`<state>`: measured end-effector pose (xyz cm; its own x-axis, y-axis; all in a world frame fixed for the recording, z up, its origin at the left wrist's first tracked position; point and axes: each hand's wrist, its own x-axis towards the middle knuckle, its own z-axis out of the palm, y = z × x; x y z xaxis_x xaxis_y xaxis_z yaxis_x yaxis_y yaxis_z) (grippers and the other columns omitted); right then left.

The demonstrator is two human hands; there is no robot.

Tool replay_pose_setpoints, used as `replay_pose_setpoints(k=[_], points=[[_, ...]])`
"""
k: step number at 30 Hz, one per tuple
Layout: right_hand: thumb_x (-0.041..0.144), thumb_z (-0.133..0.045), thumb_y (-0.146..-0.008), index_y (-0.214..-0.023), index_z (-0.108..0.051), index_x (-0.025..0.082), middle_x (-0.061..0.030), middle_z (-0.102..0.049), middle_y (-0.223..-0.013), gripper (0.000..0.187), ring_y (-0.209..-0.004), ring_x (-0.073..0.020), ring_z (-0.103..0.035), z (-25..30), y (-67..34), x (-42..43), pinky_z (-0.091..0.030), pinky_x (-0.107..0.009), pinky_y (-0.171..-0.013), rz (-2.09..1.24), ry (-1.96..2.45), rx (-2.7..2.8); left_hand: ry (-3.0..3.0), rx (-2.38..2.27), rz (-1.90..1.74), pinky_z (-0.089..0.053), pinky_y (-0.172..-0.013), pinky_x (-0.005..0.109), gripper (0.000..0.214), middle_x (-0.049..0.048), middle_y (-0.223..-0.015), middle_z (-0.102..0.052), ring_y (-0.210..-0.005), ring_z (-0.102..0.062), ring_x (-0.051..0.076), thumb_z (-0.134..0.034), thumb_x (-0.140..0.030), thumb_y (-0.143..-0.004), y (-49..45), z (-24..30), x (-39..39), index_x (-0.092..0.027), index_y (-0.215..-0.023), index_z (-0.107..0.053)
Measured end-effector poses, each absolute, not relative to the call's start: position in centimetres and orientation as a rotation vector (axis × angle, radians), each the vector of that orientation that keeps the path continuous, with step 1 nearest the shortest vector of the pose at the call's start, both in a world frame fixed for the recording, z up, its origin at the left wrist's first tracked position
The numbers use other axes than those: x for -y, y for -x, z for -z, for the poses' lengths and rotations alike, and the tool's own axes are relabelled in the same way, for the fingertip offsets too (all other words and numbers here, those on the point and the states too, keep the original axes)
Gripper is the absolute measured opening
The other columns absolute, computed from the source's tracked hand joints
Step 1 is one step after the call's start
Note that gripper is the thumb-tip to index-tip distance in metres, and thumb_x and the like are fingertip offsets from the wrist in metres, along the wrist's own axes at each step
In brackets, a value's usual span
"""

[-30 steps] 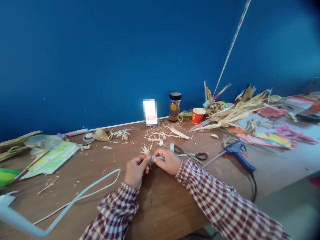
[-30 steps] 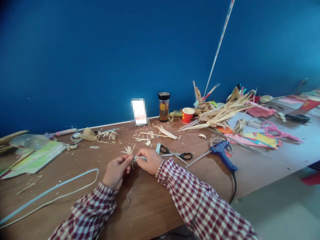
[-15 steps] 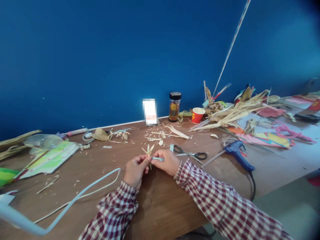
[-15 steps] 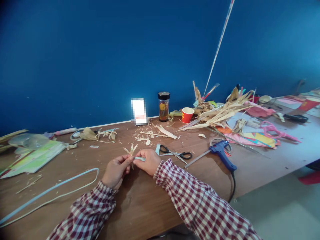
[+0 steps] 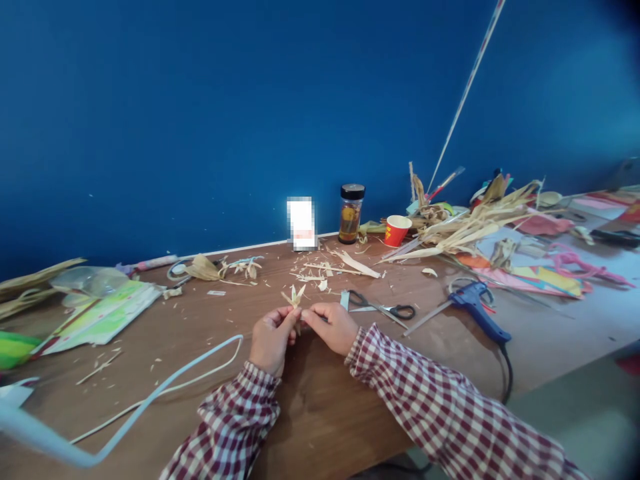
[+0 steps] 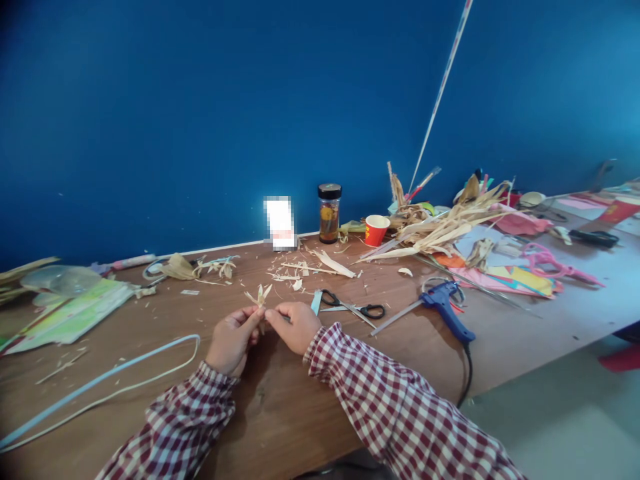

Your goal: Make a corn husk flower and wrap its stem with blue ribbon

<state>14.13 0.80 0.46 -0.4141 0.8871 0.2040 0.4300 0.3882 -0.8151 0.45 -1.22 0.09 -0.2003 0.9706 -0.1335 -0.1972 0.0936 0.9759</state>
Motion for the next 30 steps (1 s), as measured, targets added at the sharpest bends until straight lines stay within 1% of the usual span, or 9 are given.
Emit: replay_pose_setpoints(k=[2,5,9,13,16,19,23,30], points=[[0.037,-0.039,-0.086,-0.073,-0.061,0.016,0.001,-0.057,-0.063,0.033,-0.06,-0.01,-0.049,-0.75,-14.34,-0.92,-0.036,-0.021,-0.058,-0.879,1.125,2.003,-0.842,-1.26,-1.349,-0.026,-0.035,0.015,0.03,-0.0077,-0.04,-0.047,-0.034,-0.036,0.003,-0.071,-0.036,-0.058,-0.55,-0.33,1.35,-0.013,-0.071,-0.058],[0.034,-0.042,-0.085,-0.078,-0.061,0.018,0.0005,-0.059,-0.067,0.025,-0.064,-0.011,-0.052,-1.03,-14.71,-1.07,-0.038,-0.022,-0.063,-0.817,1.138,1.987,-0.808,-1.281,-1.323,-0.024,-0.033,0.014,0.031,-0.0084,-0.038,-0.046,-0.033,-0.036,0.003,-0.073,-0.035,-0.056,-0.64,-0.58,1.55,-0.013,-0.072,-0.057],[0.027,-0.048,-0.083,-0.077,-0.061,0.017,-0.0025,-0.06,-0.078,0.018,-0.073,-0.0127,-0.054,-1.17,-15.04,-1.26,-0.04,-0.024,-0.07,-0.708,1.079,1.949,-0.817,-1.291,-1.323,-0.025,-0.033,0.013,0.033,-0.0086,-0.039,-0.046,-0.032,-0.035,0.002,-0.073,-0.034,-0.056,-0.74,-0.65,1.62,-0.012,-0.076,-0.058],[0.022,-0.05,-0.081,-0.076,-0.061,0.016,-0.0032,-0.06,-0.078,0.014,-0.078,-0.0135,-0.054,-1.03,-14.81,-1.21,-0.04,-0.024,-0.073,-0.644,1.013,1.938,-0.825,-1.29,-1.331,-0.025,-0.033,0.012,0.033,-0.0089,-0.039,-0.046,-0.033,-0.035,0.002,-0.073,-0.035,-0.057,-0.77,-0.61,1.55,-0.013,-0.076,-0.058],[0.024,-0.052,-0.079,-0.075,-0.061,0.017,-0.0026,-0.061,-0.077,0.011,-0.075,-0.0133,-0.055,-0.9,-14.47,-0.94,-0.041,-0.024,-0.07,-0.607,1.07,1.947,-0.833,-1.295,-1.325,-0.023,-0.032,0.012,0.031,-0.0092,-0.039,-0.045,-0.032,-0.034,0.001,-0.072,-0.036,-0.058,-0.74,-0.59,1.51,-0.013,-0.072,-0.057],[0.027,-0.054,-0.077,-0.077,-0.062,0.018,-0.0014,-0.063,-0.074,0.012,-0.068,-0.0128,-0.055,-0.83,-14.26,-0.73,-0.04,-0.023,-0.064,-0.639,1.16,1.948,-0.855,-1.295,-1.301,-0.02,-0.031,0.012,0.03,-0.0092,-0.037,-0.043,-0.031,-0.033,0.001,-0.071,-0.037,-0.058,-0.7,-0.59,1.51,-0.013,-0.069,-0.055],[0.03,-0.054,-0.075,-0.076,-0.063,0.018,-0.0001,-0.062,-0.065,0.015,-0.058,-0.0111,-0.052,-0.81,-14.21,-0.75,-0.038,-0.021,-0.055,-0.785,1.21,1.935,-0.865,-1.304,-1.284,-0.018,-0.03,0.012,0.031,-0.0092,-0.035,-0.042,-0.03,-0.032,0.002,-0.071,-0.038,-0.058,-0.68,-0.59,1.52,-0.013,-0.068,-0.055],[0.03,-0.057,-0.069,-0.073,-0.063,0.014,0.0014,-0.055,-0.055,0.018,-0.05,-0.008,-0.044,-1.09,-14.04,-0.85,-0.034,-0.018,-0.047,-1.069,1.236,1.804,-0.851,-1.332,-1.327,-0.024,-0.032,0.013,0.032,-0.0086,-0.036,-0.046,-0.031,-0.035,0.002,-0.072,-0.037,-0.056,-0.61,-0.21,1.5,-0.013,-0.07,-0.056]])
